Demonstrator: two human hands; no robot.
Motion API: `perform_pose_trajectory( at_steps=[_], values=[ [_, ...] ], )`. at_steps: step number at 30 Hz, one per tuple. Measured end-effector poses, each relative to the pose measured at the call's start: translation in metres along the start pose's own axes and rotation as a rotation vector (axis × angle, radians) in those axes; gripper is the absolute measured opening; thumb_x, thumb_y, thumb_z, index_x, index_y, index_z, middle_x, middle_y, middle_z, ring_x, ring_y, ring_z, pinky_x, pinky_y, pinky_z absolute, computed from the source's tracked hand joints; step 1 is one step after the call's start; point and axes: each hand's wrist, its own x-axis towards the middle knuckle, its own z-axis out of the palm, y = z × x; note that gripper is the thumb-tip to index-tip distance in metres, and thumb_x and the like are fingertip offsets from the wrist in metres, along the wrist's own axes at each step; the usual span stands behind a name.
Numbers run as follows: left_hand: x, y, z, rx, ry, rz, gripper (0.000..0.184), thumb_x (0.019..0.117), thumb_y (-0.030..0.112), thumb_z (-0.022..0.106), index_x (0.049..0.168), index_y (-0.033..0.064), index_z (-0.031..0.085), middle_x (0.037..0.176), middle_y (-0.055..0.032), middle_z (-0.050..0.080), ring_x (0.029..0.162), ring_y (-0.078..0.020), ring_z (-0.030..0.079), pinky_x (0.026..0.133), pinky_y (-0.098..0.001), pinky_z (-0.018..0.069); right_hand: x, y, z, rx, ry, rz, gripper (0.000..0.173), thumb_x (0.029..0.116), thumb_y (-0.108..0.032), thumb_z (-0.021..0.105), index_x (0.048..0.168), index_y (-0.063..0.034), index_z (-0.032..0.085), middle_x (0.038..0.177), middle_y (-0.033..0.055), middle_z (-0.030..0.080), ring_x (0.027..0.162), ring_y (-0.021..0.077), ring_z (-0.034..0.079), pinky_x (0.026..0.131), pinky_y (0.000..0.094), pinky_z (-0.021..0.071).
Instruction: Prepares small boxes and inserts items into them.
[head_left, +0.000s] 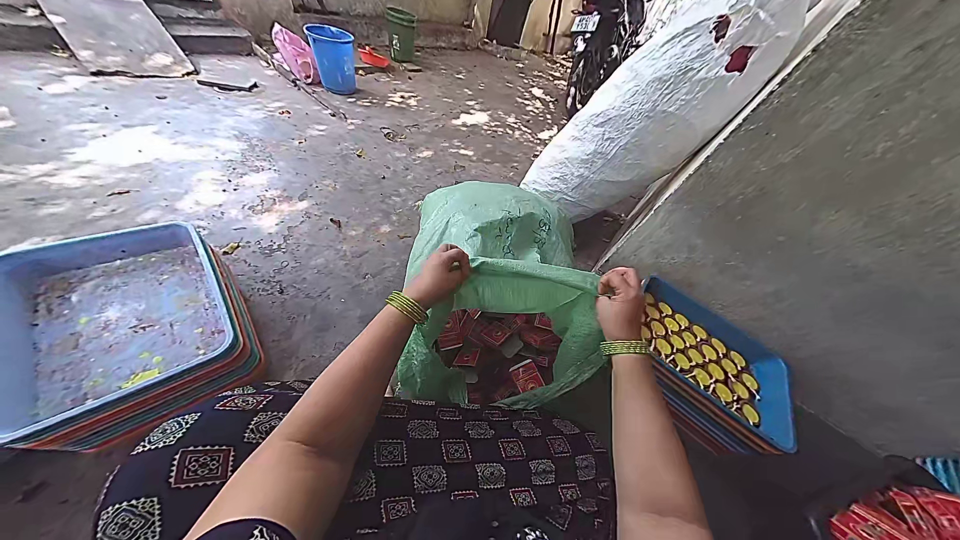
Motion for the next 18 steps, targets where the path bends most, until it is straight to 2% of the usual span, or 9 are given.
perform_pose_trajectory(
  at_steps=[2, 4, 6, 8, 9, 11, 13, 15, 18],
  values=[
    [-0.001, -0.011, 0.010, 0.355, 0.066, 0.086, 0.024, 0.0990, 0.004, 0.053, 0.100, 0.0106, 0.076, 0.125, -0.0118, 0.065, 0.116, -0.0281, 0.063, 0.100, -0.0508, 0.0524, 0.004, 0.000, 0.026, -0.276, -0.172, -0.051, 0.014, 0.0874, 0.007, 0.063, 0.091, -0.0019, 0.073, 0.123, 0.0226, 0.063, 0.118, 0.0423, 0.059, 0.099, 0.0597, 0.0495],
    [-0.003, -0.025, 0.020, 0.563, 0.058, -0.002, 0.028, 0.1027, 0.011, 0.049, 0.119, 0.0065, 0.071, 0.136, -0.0158, 0.061, 0.121, -0.0337, 0.062, 0.102, -0.0535, 0.0517, 0.000, 0.002, 0.053, -0.453, -0.332, -0.047, 0.024, 0.0925, 0.003, 0.062, 0.112, -0.0047, 0.075, 0.141, 0.0234, 0.057, 0.131, 0.0461, 0.051, 0.104, 0.0657, 0.0442],
    [-0.009, -0.045, 0.027, 0.686, -0.020, -0.198, 0.055, 0.1045, 0.041, 0.047, 0.138, -0.0017, 0.057, 0.154, -0.0211, 0.045, 0.130, -0.0399, 0.056, 0.103, -0.0580, 0.0490, -0.009, 0.005, 0.078, -0.537, -0.541, 0.090, 0.051, 0.0890, -0.010, 0.071, 0.139, -0.0080, 0.063, 0.163, 0.0242, 0.032, 0.150, 0.0501, 0.027, 0.112, 0.0747, 0.0297],
    [-0.016, -0.064, 0.028, 0.707, -0.091, -0.424, 0.098, 0.0880, 0.074, 0.058, 0.150, -0.0009, 0.044, 0.166, -0.0247, 0.022, 0.136, -0.0483, 0.047, 0.099, -0.0671, 0.0470, -0.021, 0.013, 0.100, -0.597, -0.739, 0.278, 0.081, 0.0833, -0.037, 0.078, 0.155, -0.0148, 0.047, 0.172, 0.0198, 0.005, 0.156, 0.0489, 0.003, 0.115, 0.0812, 0.0116],
    [-0.020, -0.074, 0.027, 0.687, -0.105, -0.505, 0.106, 0.0799, 0.072, 0.071, 0.154, 0.0021, 0.040, 0.167, -0.0254, 0.014, 0.135, -0.0523, 0.045, 0.097, -0.0709, 0.0460, -0.028, 0.019, 0.109, -0.620, -0.801, 0.351, 0.087, 0.0806, -0.047, 0.078, 0.156, -0.0179, 0.046, 0.173, 0.0182, 0.001, 0.157, 0.0486, -0.001, 0.113, 0.0827, 0.0087],
    [-0.029, -0.100, 0.019, 0.659, -0.104, -0.597, 0.095, 0.0754, 0.039, 0.086, 0.154, 0.0079, 0.042, 0.166, -0.0279, 0.016, 0.131, -0.0573, 0.046, 0.092, -0.0754, 0.0460, -0.040, 0.030, 0.118, -0.649, -0.882, 0.482, 0.090, 0.0775, -0.054, 0.075, 0.157, -0.0236, 0.045, 0.173, 0.0155, -0.001, 0.157, 0.0476, -0.001, 0.112, 0.0835, 0.0105],
    [-0.039, -0.124, 0.006, 0.655, -0.108, -0.694, 0.075, 0.0770, 0.014, 0.082, 0.145, 0.0054, 0.052, 0.157, -0.0315, 0.032, 0.124, -0.0575, 0.051, 0.088, -0.0750, 0.0481, -0.049, 0.043, 0.118, -0.642, -0.884, 0.591, 0.087, 0.0789, -0.048, 0.075, 0.157, -0.0249, 0.044, 0.174, 0.0144, 0.000, 0.157, 0.0468, 0.001, 0.112, 0.0827, 0.0136],
    [-0.050, -0.142, -0.011, 0.628, -0.111, -0.809, 0.051, 0.0835, 0.013, 0.076, 0.131, -0.0002, 0.063, 0.146, -0.0328, 0.046, 0.124, -0.0548, 0.054, 0.093, -0.0727, 0.0483, -0.056, 0.060, 0.114, -0.667, -0.809, 0.657, 0.077, 0.0838, -0.035, 0.072, 0.155, -0.0210, 0.047, 0.172, 0.0190, 0.006, 0.156, 0.0485, 0.007, 0.110, 0.0818, 0.0213],
    [-0.056, -0.164, -0.026, 0.623, -0.148, -0.870, 0.038, 0.0867, 0.015, 0.070, 0.121, 0.0004, 0.069, 0.138, -0.0321, 0.053, 0.123, -0.0514, 0.056, 0.094, -0.0711, 0.0488, -0.062, 0.081, 0.105, -0.702, -0.732, 0.686, 0.059, 0.0895, -0.019, 0.067, 0.148, -0.0164, 0.056, 0.170, 0.0224, 0.014, 0.155, 0.0505, 0.012, 0.110, 0.0787, 0.0274]
  ],
)
